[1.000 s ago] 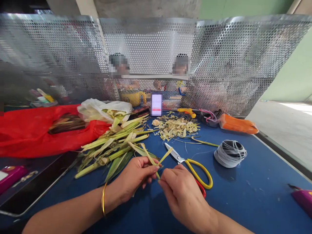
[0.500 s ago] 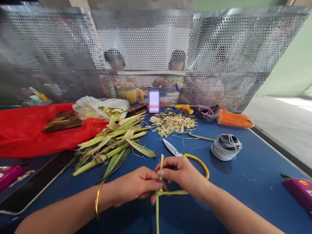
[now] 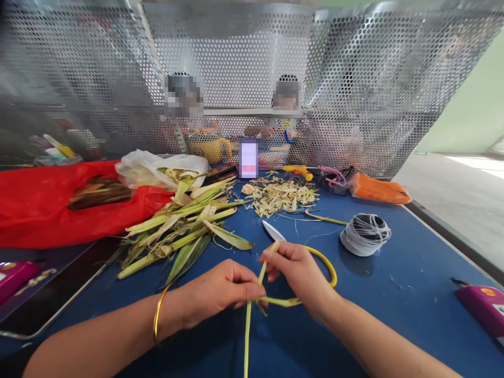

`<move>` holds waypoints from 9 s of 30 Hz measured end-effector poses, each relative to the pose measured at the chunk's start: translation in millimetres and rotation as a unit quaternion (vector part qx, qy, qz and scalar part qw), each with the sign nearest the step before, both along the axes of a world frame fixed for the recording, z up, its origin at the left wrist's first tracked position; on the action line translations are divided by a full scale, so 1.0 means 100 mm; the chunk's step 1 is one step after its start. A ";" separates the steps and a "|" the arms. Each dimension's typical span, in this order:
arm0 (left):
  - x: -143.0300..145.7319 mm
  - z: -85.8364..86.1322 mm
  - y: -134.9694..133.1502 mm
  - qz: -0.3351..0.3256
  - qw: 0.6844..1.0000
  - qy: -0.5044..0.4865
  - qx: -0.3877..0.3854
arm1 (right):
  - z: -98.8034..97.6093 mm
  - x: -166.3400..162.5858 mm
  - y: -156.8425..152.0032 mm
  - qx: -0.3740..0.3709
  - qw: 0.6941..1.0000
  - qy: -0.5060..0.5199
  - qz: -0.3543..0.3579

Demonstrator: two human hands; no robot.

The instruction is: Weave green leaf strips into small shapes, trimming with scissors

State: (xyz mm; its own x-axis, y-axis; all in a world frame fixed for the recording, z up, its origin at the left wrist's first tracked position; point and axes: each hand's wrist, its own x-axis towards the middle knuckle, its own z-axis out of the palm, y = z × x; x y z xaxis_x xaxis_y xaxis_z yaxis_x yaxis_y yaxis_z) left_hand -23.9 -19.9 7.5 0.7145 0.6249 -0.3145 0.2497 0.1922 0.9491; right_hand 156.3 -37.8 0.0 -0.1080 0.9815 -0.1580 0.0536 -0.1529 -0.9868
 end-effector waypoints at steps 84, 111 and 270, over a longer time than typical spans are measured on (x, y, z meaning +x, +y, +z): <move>0.03 -0.04 0.11 0.243 0.930 -0.203 -0.188 | 0.01 -0.03 -0.21 0.505 0.748 -0.400 0.158; 0.01 -0.09 0.20 0.203 0.966 -0.112 -0.115 | 0.05 0.00 -0.18 0.463 0.790 -0.362 0.178; 0.13 -0.13 0.05 0.280 0.951 -0.127 -0.044 | 0.02 0.01 -0.17 0.545 0.709 -0.445 0.041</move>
State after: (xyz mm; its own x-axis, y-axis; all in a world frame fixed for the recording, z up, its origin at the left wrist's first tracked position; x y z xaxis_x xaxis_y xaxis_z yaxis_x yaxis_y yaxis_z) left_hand -10.4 -15.2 -5.1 0.3373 0.9088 -0.2454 -0.1503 0.3093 0.9390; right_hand 157.3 -55.3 2.5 -0.5057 0.5691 0.6484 0.6938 0.7150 -0.0864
